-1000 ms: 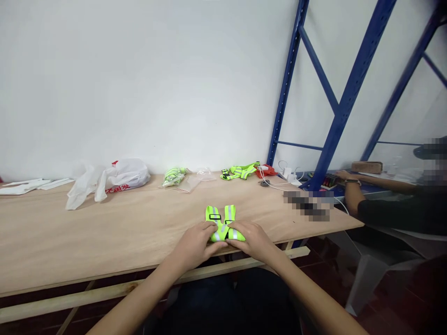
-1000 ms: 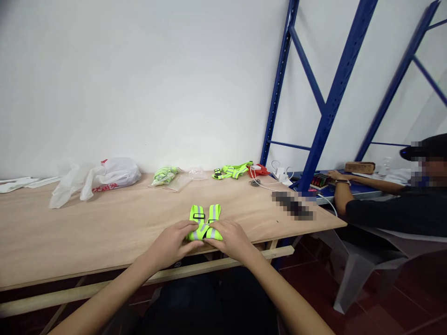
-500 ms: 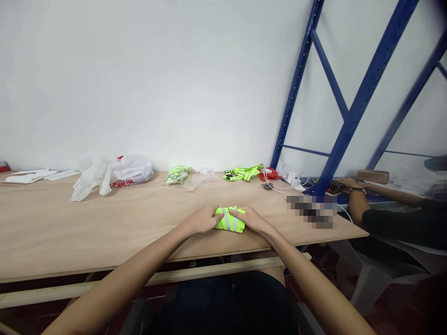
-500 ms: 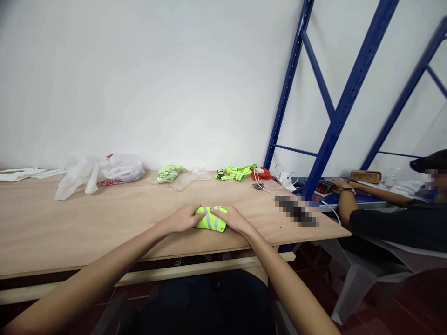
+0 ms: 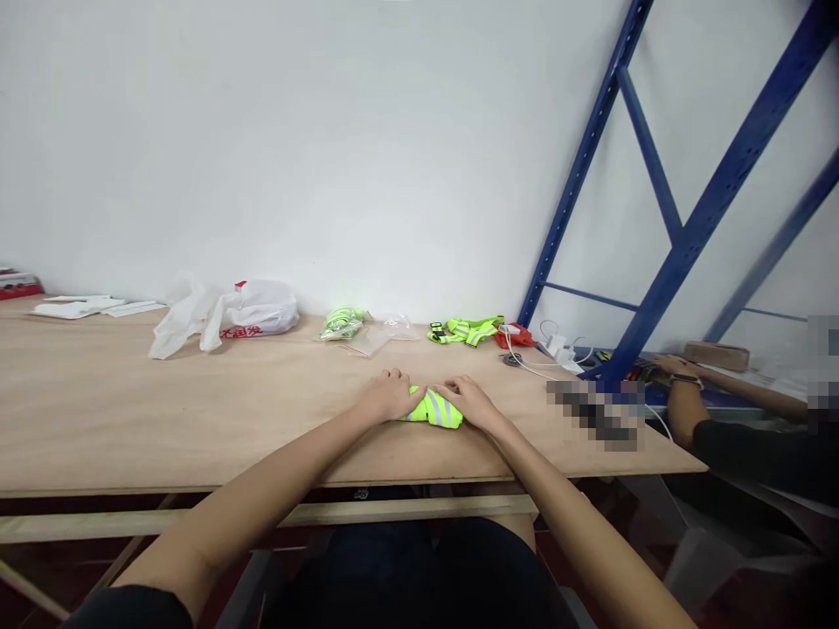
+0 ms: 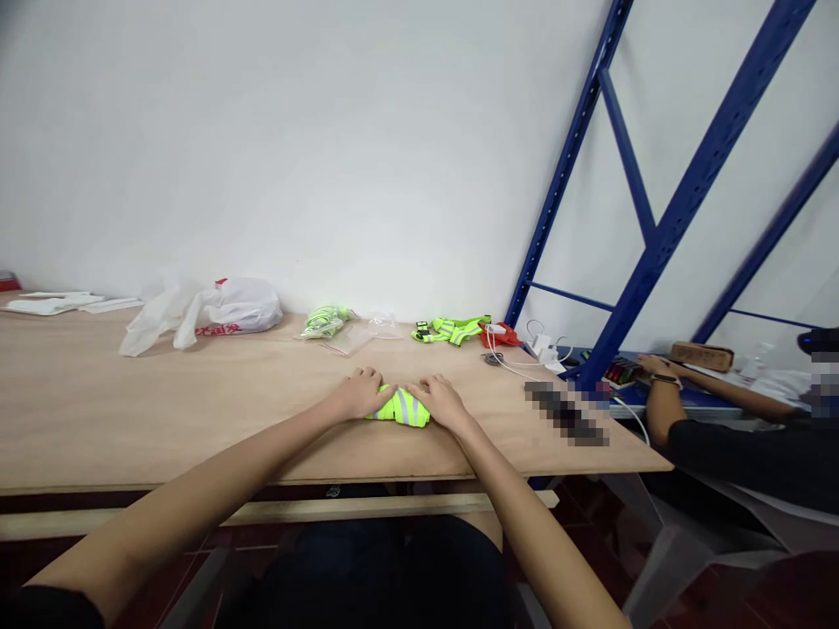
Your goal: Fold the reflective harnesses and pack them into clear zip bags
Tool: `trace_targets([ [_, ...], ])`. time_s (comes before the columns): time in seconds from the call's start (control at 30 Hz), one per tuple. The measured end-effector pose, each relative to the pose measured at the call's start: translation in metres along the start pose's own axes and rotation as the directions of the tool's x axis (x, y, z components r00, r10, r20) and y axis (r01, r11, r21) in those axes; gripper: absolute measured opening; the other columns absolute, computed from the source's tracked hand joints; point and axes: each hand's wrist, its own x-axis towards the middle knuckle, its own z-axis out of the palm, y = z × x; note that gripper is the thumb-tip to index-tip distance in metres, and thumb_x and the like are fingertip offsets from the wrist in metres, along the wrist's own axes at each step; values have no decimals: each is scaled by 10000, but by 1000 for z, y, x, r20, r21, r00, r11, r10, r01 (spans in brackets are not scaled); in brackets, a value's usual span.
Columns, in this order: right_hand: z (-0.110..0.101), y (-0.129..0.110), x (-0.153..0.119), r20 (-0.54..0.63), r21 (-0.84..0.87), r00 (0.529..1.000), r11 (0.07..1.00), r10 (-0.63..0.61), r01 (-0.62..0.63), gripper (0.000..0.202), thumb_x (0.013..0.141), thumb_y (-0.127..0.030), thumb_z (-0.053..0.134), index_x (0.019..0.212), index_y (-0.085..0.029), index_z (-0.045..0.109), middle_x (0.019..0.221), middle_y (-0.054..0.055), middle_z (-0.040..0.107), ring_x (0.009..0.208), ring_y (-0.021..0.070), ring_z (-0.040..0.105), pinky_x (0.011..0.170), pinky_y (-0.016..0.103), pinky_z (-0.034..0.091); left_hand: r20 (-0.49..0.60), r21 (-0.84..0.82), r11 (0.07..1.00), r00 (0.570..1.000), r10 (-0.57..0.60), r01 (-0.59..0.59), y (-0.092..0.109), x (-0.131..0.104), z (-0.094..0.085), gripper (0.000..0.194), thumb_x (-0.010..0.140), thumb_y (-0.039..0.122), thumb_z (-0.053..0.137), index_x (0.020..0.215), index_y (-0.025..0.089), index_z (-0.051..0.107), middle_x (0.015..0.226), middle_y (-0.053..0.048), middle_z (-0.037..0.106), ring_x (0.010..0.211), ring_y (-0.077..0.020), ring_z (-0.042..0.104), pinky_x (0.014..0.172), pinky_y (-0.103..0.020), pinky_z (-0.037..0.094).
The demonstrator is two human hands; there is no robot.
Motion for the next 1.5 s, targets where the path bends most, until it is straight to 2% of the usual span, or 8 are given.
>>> trace_targets([
  [0.13,3,-1,-3,15,-14,1000,1000,-17,17,412,914,-512,503,651,-211,605,707,47,675,707,202,587,671,290,398,-30,-64,997,999,31,-33,1,-1,4,498,972,541,331,1010,153,641,1108,-185,677,1052,-335,628,876,-427,472],
  [0.27,3,-7,-8,-31,9,999,1000,-9,9,370,918,-483,491,692,-207,589,706,29,675,669,190,594,621,283,393,-64,-128,991,997,33,-41,4,-5,8,418,977,521,371,1011,170,595,1005,-141,699,941,-289,660,788,-364,477],
  [0.47,3,-26,-22,-25,52,996,995,-86,88,371,926,-506,521,1087,-194,644,1099,92,725,1005,241,667,852,336,492,-108,-208,976,993,36,-58,7,-6,13,306,970,461,442,991,177,555,979,-120,690,882,-258,654,746,-338,467],
  [0.63,3,-37,-31,42,-140,957,947,-287,291,765,765,-556,755,1404,-216,508,1322,138,630,1206,312,583,1015,445,445,-185,-289,949,980,75,-127,7,-4,14,226,934,415,509,937,195,559,959,-81,669,908,-242,617,797,-352,468],
  [0.9,5,-41,-30,23,-135,957,947,-291,291,669,750,-478,790,1339,-246,574,1305,83,659,1191,287,598,1007,421,455,-238,-434,871,962,137,-231,-4,0,4,237,849,411,626,830,174,627,832,-45,663,798,-206,611,750,-334,484],
  [1.1,4,-45,-32,18,-112,973,966,-231,231,623,753,-473,785,1306,-252,602,1258,80,679,1161,291,604,975,411,459,-213,-529,807,962,172,-262,-15,-7,-6,363,797,329,679,1110,169,586,1003,-53,668,804,-174,671,697,-289,544],
  [1.3,4,-44,-31,16,-104,971,965,-240,240,605,745,-426,794,1293,-245,613,1249,90,681,1139,289,618,969,406,456,-199,-428,861,958,207,-275,-31,3,-23,312,922,380,523,1159,180,557,1111,-88,663,892,-184,673,773,-316,557],
  [1.5,5,-43,-31,9,-122,975,968,-220,219,619,739,-466,794,1283,-229,616,1242,92,683,1140,286,618,977,405,461,-132,-73,985,980,146,-156,-93,25,-45,188,864,310,529,936,188,653,1154,-153,645,1193,-339,533,1073,-503,384],
])
